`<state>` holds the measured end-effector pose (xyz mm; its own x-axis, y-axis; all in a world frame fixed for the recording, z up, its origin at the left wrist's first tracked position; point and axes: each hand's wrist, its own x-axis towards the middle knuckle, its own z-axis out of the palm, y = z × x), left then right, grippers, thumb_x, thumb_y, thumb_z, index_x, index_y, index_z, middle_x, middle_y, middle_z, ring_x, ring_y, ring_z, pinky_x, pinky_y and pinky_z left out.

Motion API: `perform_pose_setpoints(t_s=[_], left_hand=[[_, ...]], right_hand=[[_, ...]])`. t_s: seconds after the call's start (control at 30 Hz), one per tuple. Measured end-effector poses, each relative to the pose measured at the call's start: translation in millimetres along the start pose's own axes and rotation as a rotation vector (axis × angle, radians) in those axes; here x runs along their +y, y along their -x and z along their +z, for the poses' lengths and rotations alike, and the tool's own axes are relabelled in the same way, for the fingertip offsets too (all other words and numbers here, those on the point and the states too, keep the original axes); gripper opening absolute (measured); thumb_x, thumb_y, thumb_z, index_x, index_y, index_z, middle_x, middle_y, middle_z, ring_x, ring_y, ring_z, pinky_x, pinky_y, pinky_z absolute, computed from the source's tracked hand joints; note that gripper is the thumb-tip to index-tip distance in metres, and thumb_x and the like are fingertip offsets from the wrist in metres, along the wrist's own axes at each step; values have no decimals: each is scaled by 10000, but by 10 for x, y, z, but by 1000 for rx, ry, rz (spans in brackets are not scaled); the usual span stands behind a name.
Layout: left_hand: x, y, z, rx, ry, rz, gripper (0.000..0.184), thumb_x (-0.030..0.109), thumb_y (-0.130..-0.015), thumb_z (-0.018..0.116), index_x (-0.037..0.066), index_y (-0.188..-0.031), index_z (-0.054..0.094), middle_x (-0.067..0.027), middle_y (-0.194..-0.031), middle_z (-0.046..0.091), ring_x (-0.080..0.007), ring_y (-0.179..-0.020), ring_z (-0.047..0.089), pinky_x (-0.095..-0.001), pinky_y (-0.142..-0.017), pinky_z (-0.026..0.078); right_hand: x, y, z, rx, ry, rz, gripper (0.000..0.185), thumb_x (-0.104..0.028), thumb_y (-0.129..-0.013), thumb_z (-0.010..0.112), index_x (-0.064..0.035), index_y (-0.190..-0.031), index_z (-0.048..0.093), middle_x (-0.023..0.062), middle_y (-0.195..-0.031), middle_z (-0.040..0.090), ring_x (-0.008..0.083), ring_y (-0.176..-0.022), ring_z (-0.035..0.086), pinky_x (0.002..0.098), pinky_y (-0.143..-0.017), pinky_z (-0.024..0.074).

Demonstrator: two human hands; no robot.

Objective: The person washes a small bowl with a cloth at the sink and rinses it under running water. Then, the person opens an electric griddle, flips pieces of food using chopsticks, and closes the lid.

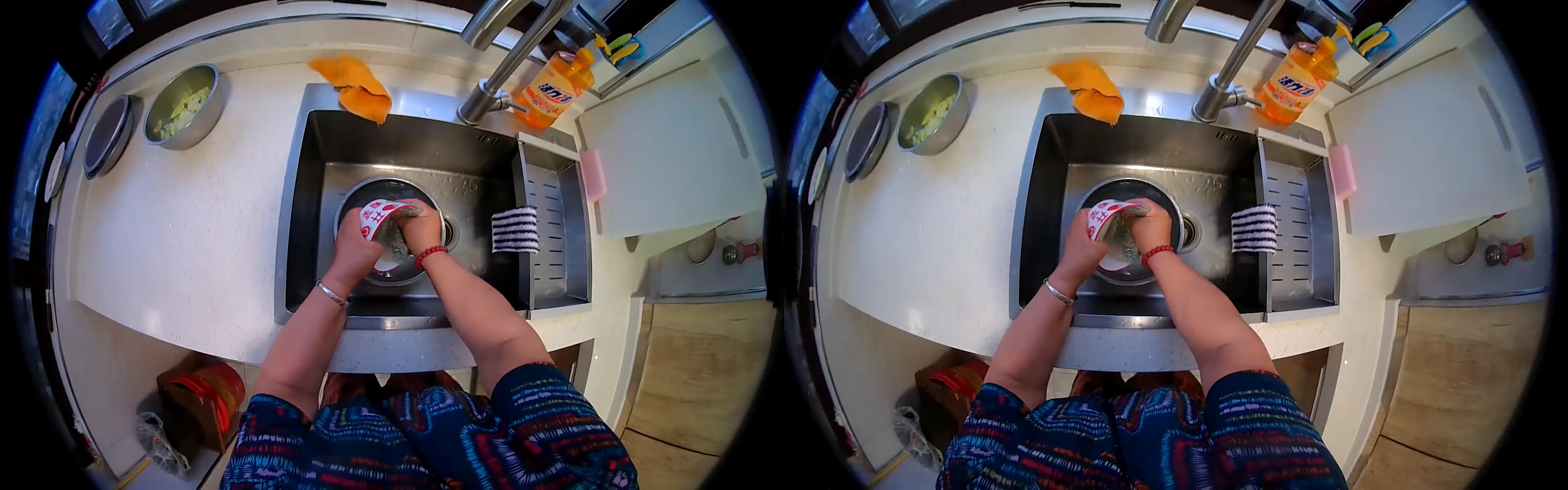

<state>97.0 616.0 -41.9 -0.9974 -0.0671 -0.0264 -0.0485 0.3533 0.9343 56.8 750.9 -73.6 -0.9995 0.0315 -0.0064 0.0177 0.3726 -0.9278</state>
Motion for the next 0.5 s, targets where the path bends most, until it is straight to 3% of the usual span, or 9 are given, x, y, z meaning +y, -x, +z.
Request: perform_pose_setpoints(t_s=[0.07,0.13,0.2,0.33,0.5], left_hand=[[51,39,4,47,0,41,441,-14,-555,543,-13,-989,460,-213,-911,521,-373,-892,500,-383,-806,404],[145,74,-23,125,-93,157,505,-22,-558,542,-21,-1048,421,-212,-962,493,-364,-924,483,-374,-830,394],[151,87,-7,135,-92,198,537,-17,-561,546,-16,-1080,407,-208,-975,485,-361,-933,481,-376,-835,392],[300,144,14,143,-71,195,546,-22,-596,521,-24,-1125,385,-209,-1014,478,-356,-959,474,-366,-869,374],[354,185,72,122,-199,369,543,2,-589,584,-6,-1095,387,-194,-982,472,-373,-929,476,-380,-812,404]], right_hand=[[318,44,196,151,-340,338,178,-53,-679,658,-57,-857,654,77,-810,651,151,-711,595,289,-665,463],[337,107,305,157,-445,425,199,-70,-676,670,-27,-870,652,72,-835,648,127,-714,579,295,-641,463],[297,181,383,169,-863,649,215,-79,-688,656,-10,-890,637,91,-853,642,143,-716,585,310,-629,463],[211,252,414,-65,-1257,918,274,-85,-726,599,-21,-991,582,123,-929,621,236,-778,609,356,-693,484],[-138,323,95,-154,-1218,1028,285,-68,-737,581,-51,-1021,570,108,-939,621,247,-829,605,368,-741,486]])
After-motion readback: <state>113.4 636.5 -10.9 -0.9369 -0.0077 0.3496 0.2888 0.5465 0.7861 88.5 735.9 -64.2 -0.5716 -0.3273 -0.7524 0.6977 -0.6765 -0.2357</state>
